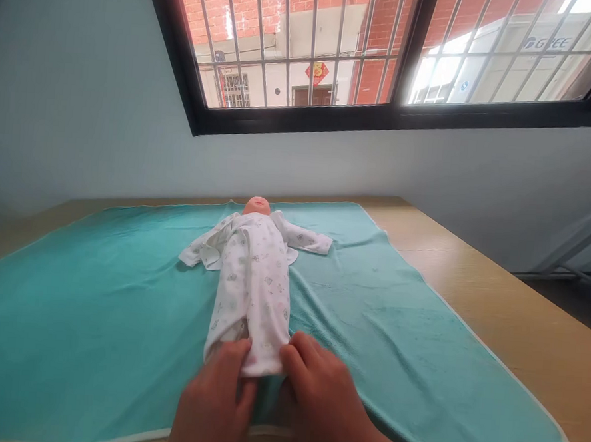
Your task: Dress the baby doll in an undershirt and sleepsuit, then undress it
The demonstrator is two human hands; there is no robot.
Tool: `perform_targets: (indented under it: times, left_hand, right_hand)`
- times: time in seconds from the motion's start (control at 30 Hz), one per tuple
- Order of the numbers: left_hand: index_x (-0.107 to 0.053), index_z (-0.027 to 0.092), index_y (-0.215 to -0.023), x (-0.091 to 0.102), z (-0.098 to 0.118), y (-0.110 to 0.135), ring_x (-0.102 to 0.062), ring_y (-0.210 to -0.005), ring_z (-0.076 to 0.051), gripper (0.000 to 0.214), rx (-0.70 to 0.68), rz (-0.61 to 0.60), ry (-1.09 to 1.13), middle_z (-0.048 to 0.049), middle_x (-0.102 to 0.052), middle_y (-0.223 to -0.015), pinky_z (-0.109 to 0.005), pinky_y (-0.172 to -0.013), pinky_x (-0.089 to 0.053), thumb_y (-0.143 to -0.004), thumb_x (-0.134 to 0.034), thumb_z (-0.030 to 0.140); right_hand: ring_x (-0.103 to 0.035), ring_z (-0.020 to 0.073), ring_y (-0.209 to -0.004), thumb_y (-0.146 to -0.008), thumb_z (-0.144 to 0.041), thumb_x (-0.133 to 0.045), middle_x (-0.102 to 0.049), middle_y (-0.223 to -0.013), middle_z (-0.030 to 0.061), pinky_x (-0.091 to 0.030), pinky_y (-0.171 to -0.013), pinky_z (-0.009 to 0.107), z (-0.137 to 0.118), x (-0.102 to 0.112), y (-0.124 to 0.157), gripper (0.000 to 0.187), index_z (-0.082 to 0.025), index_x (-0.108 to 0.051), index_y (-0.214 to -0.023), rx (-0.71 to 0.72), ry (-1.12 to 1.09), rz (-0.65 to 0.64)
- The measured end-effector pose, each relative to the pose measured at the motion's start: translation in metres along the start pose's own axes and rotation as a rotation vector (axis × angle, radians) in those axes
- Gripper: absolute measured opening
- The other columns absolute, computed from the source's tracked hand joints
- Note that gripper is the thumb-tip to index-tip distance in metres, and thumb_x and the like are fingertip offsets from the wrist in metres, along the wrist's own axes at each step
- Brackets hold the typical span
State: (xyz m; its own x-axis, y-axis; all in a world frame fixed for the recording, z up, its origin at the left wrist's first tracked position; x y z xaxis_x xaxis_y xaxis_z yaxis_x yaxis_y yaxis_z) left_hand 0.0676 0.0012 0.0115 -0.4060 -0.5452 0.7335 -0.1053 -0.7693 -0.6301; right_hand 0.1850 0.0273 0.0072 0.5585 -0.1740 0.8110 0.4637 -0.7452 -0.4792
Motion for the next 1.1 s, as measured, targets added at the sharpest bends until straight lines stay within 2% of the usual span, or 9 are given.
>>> perform_targets:
  times: [0.17,0.27,0.33,0.43,0.57,0.67,0.77,0.87,1.1]
  left_hand:
    - [-0.05,0.019,-0.118,-0.001,0.002,0.021,-0.066,-0.068,-0.02,0.048,-0.044,-0.101,0.052,-0.0072,-0.068,-0.085,-0.029,-0.058,-0.053,-0.072,-0.043,0.006]
    - [-0.053,0.021,-0.111,0.013,-0.008,0.018,-0.066,-0.076,-0.019,0.036,-0.078,-0.088,0.084,-0.0071,-0.067,-0.087,-0.028,-0.066,-0.054,-0.079,-0.044,0.008]
    - [-0.056,0.02,-0.105,0.024,-0.023,0.011,-0.065,-0.083,-0.02,0.026,-0.056,-0.057,0.068,-0.0075,-0.067,-0.091,-0.03,-0.072,-0.053,-0.084,-0.044,0.011]
    - [-0.059,0.02,-0.101,0.027,-0.052,0.002,-0.063,-0.084,-0.02,0.021,0.062,-0.095,0.042,-0.0068,-0.065,-0.092,-0.032,-0.073,-0.053,-0.088,-0.044,0.016]
    - [-0.061,0.021,-0.107,0.008,-0.076,0.0,-0.062,-0.093,-0.019,0.025,0.222,-0.251,0.085,-0.0056,-0.064,-0.102,-0.033,-0.076,-0.053,-0.092,-0.042,0.024]
    - [-0.06,0.022,-0.115,-0.002,-0.081,0.001,-0.062,-0.098,-0.019,0.029,0.303,-0.325,0.135,-0.0062,-0.062,-0.109,-0.033,-0.078,-0.053,-0.093,-0.041,0.028]
    - [-0.058,0.022,-0.117,-0.005,-0.08,0.005,-0.063,-0.097,-0.02,0.031,0.335,-0.347,0.196,-0.0073,-0.062,-0.11,-0.033,-0.078,-0.053,-0.092,-0.044,0.033]
    - [-0.057,0.021,-0.118,-0.008,-0.087,0.015,-0.064,-0.095,-0.021,0.032,0.382,-0.355,0.246,-0.0079,-0.063,-0.109,-0.035,-0.08,-0.053,-0.088,-0.051,0.031]
    - [-0.057,0.022,-0.114,-0.016,-0.096,0.024,-0.063,-0.097,-0.021,0.029,0.414,-0.367,0.356,-0.0072,-0.065,-0.106,-0.038,-0.085,-0.051,-0.086,-0.05,0.024]
  right_hand:
    - [-0.049,0.0147,-0.07,-0.072,-0.001,-0.041,-0.054,-0.085,0.0035,-0.034,-0.06,0.026,-0.002,-0.014,0.006,0.022,-0.019,-0.051,-0.081,0.011,-0.009,-0.196]
    - [-0.05,0.0146,-0.068,-0.077,-0.005,-0.045,-0.055,-0.083,0.0028,-0.033,-0.059,0.028,-0.008,-0.021,0.015,0.017,-0.02,-0.052,-0.08,0.085,0.012,-0.359]
    - [-0.05,0.0144,-0.067,-0.083,-0.01,-0.048,-0.056,-0.079,0.0019,-0.031,-0.058,0.028,-0.014,-0.017,0.018,0.011,-0.02,-0.052,-0.078,0.144,0.022,-0.404]
    - [-0.048,0.0131,-0.064,-0.09,-0.021,-0.051,-0.055,-0.073,0.0007,-0.029,-0.058,0.028,-0.022,-0.002,0.009,0.016,-0.02,-0.051,-0.074,0.193,-0.004,-0.367]
    - [-0.049,0.0136,-0.07,-0.093,-0.023,-0.047,-0.056,-0.077,0.0024,-0.032,-0.063,0.027,-0.041,0.007,-0.022,0.015,-0.019,-0.054,-0.08,0.234,-0.046,-0.265]
    - [-0.051,0.0176,-0.077,-0.09,-0.02,-0.049,-0.058,-0.082,0.0057,-0.034,-0.067,0.03,-0.053,-0.015,-0.047,0.01,-0.018,-0.057,-0.083,0.263,0.114,-0.243]
    - [-0.052,0.0207,-0.076,-0.085,-0.021,-0.057,-0.059,-0.079,0.0085,-0.033,-0.065,0.032,-0.055,-0.05,-0.062,0.009,-0.016,-0.057,-0.077,0.27,0.312,-0.314]
    - [-0.052,0.0201,-0.071,-0.08,-0.02,-0.063,-0.058,-0.075,0.0077,-0.032,-0.062,0.032,-0.054,-0.073,-0.066,0.01,-0.016,-0.056,-0.073,0.306,0.356,-0.398]
    - [-0.053,0.0165,-0.068,-0.084,-0.016,-0.057,-0.058,-0.074,0.0043,-0.031,-0.06,0.03,-0.048,-0.071,-0.068,0.011,-0.015,-0.056,-0.074,0.256,0.273,-0.39]
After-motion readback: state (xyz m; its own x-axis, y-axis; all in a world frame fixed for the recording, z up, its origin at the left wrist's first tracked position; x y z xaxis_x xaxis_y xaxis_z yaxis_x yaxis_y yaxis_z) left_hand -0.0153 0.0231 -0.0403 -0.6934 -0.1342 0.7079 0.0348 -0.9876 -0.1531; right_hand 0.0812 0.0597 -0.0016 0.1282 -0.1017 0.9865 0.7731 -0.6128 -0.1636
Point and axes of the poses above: each hand's wrist, its own y-axis away from the middle knuckle, its own x-axis out of the back of the hand, z = x × y, the point moved 10 cm from there along -y, towards the middle knuckle
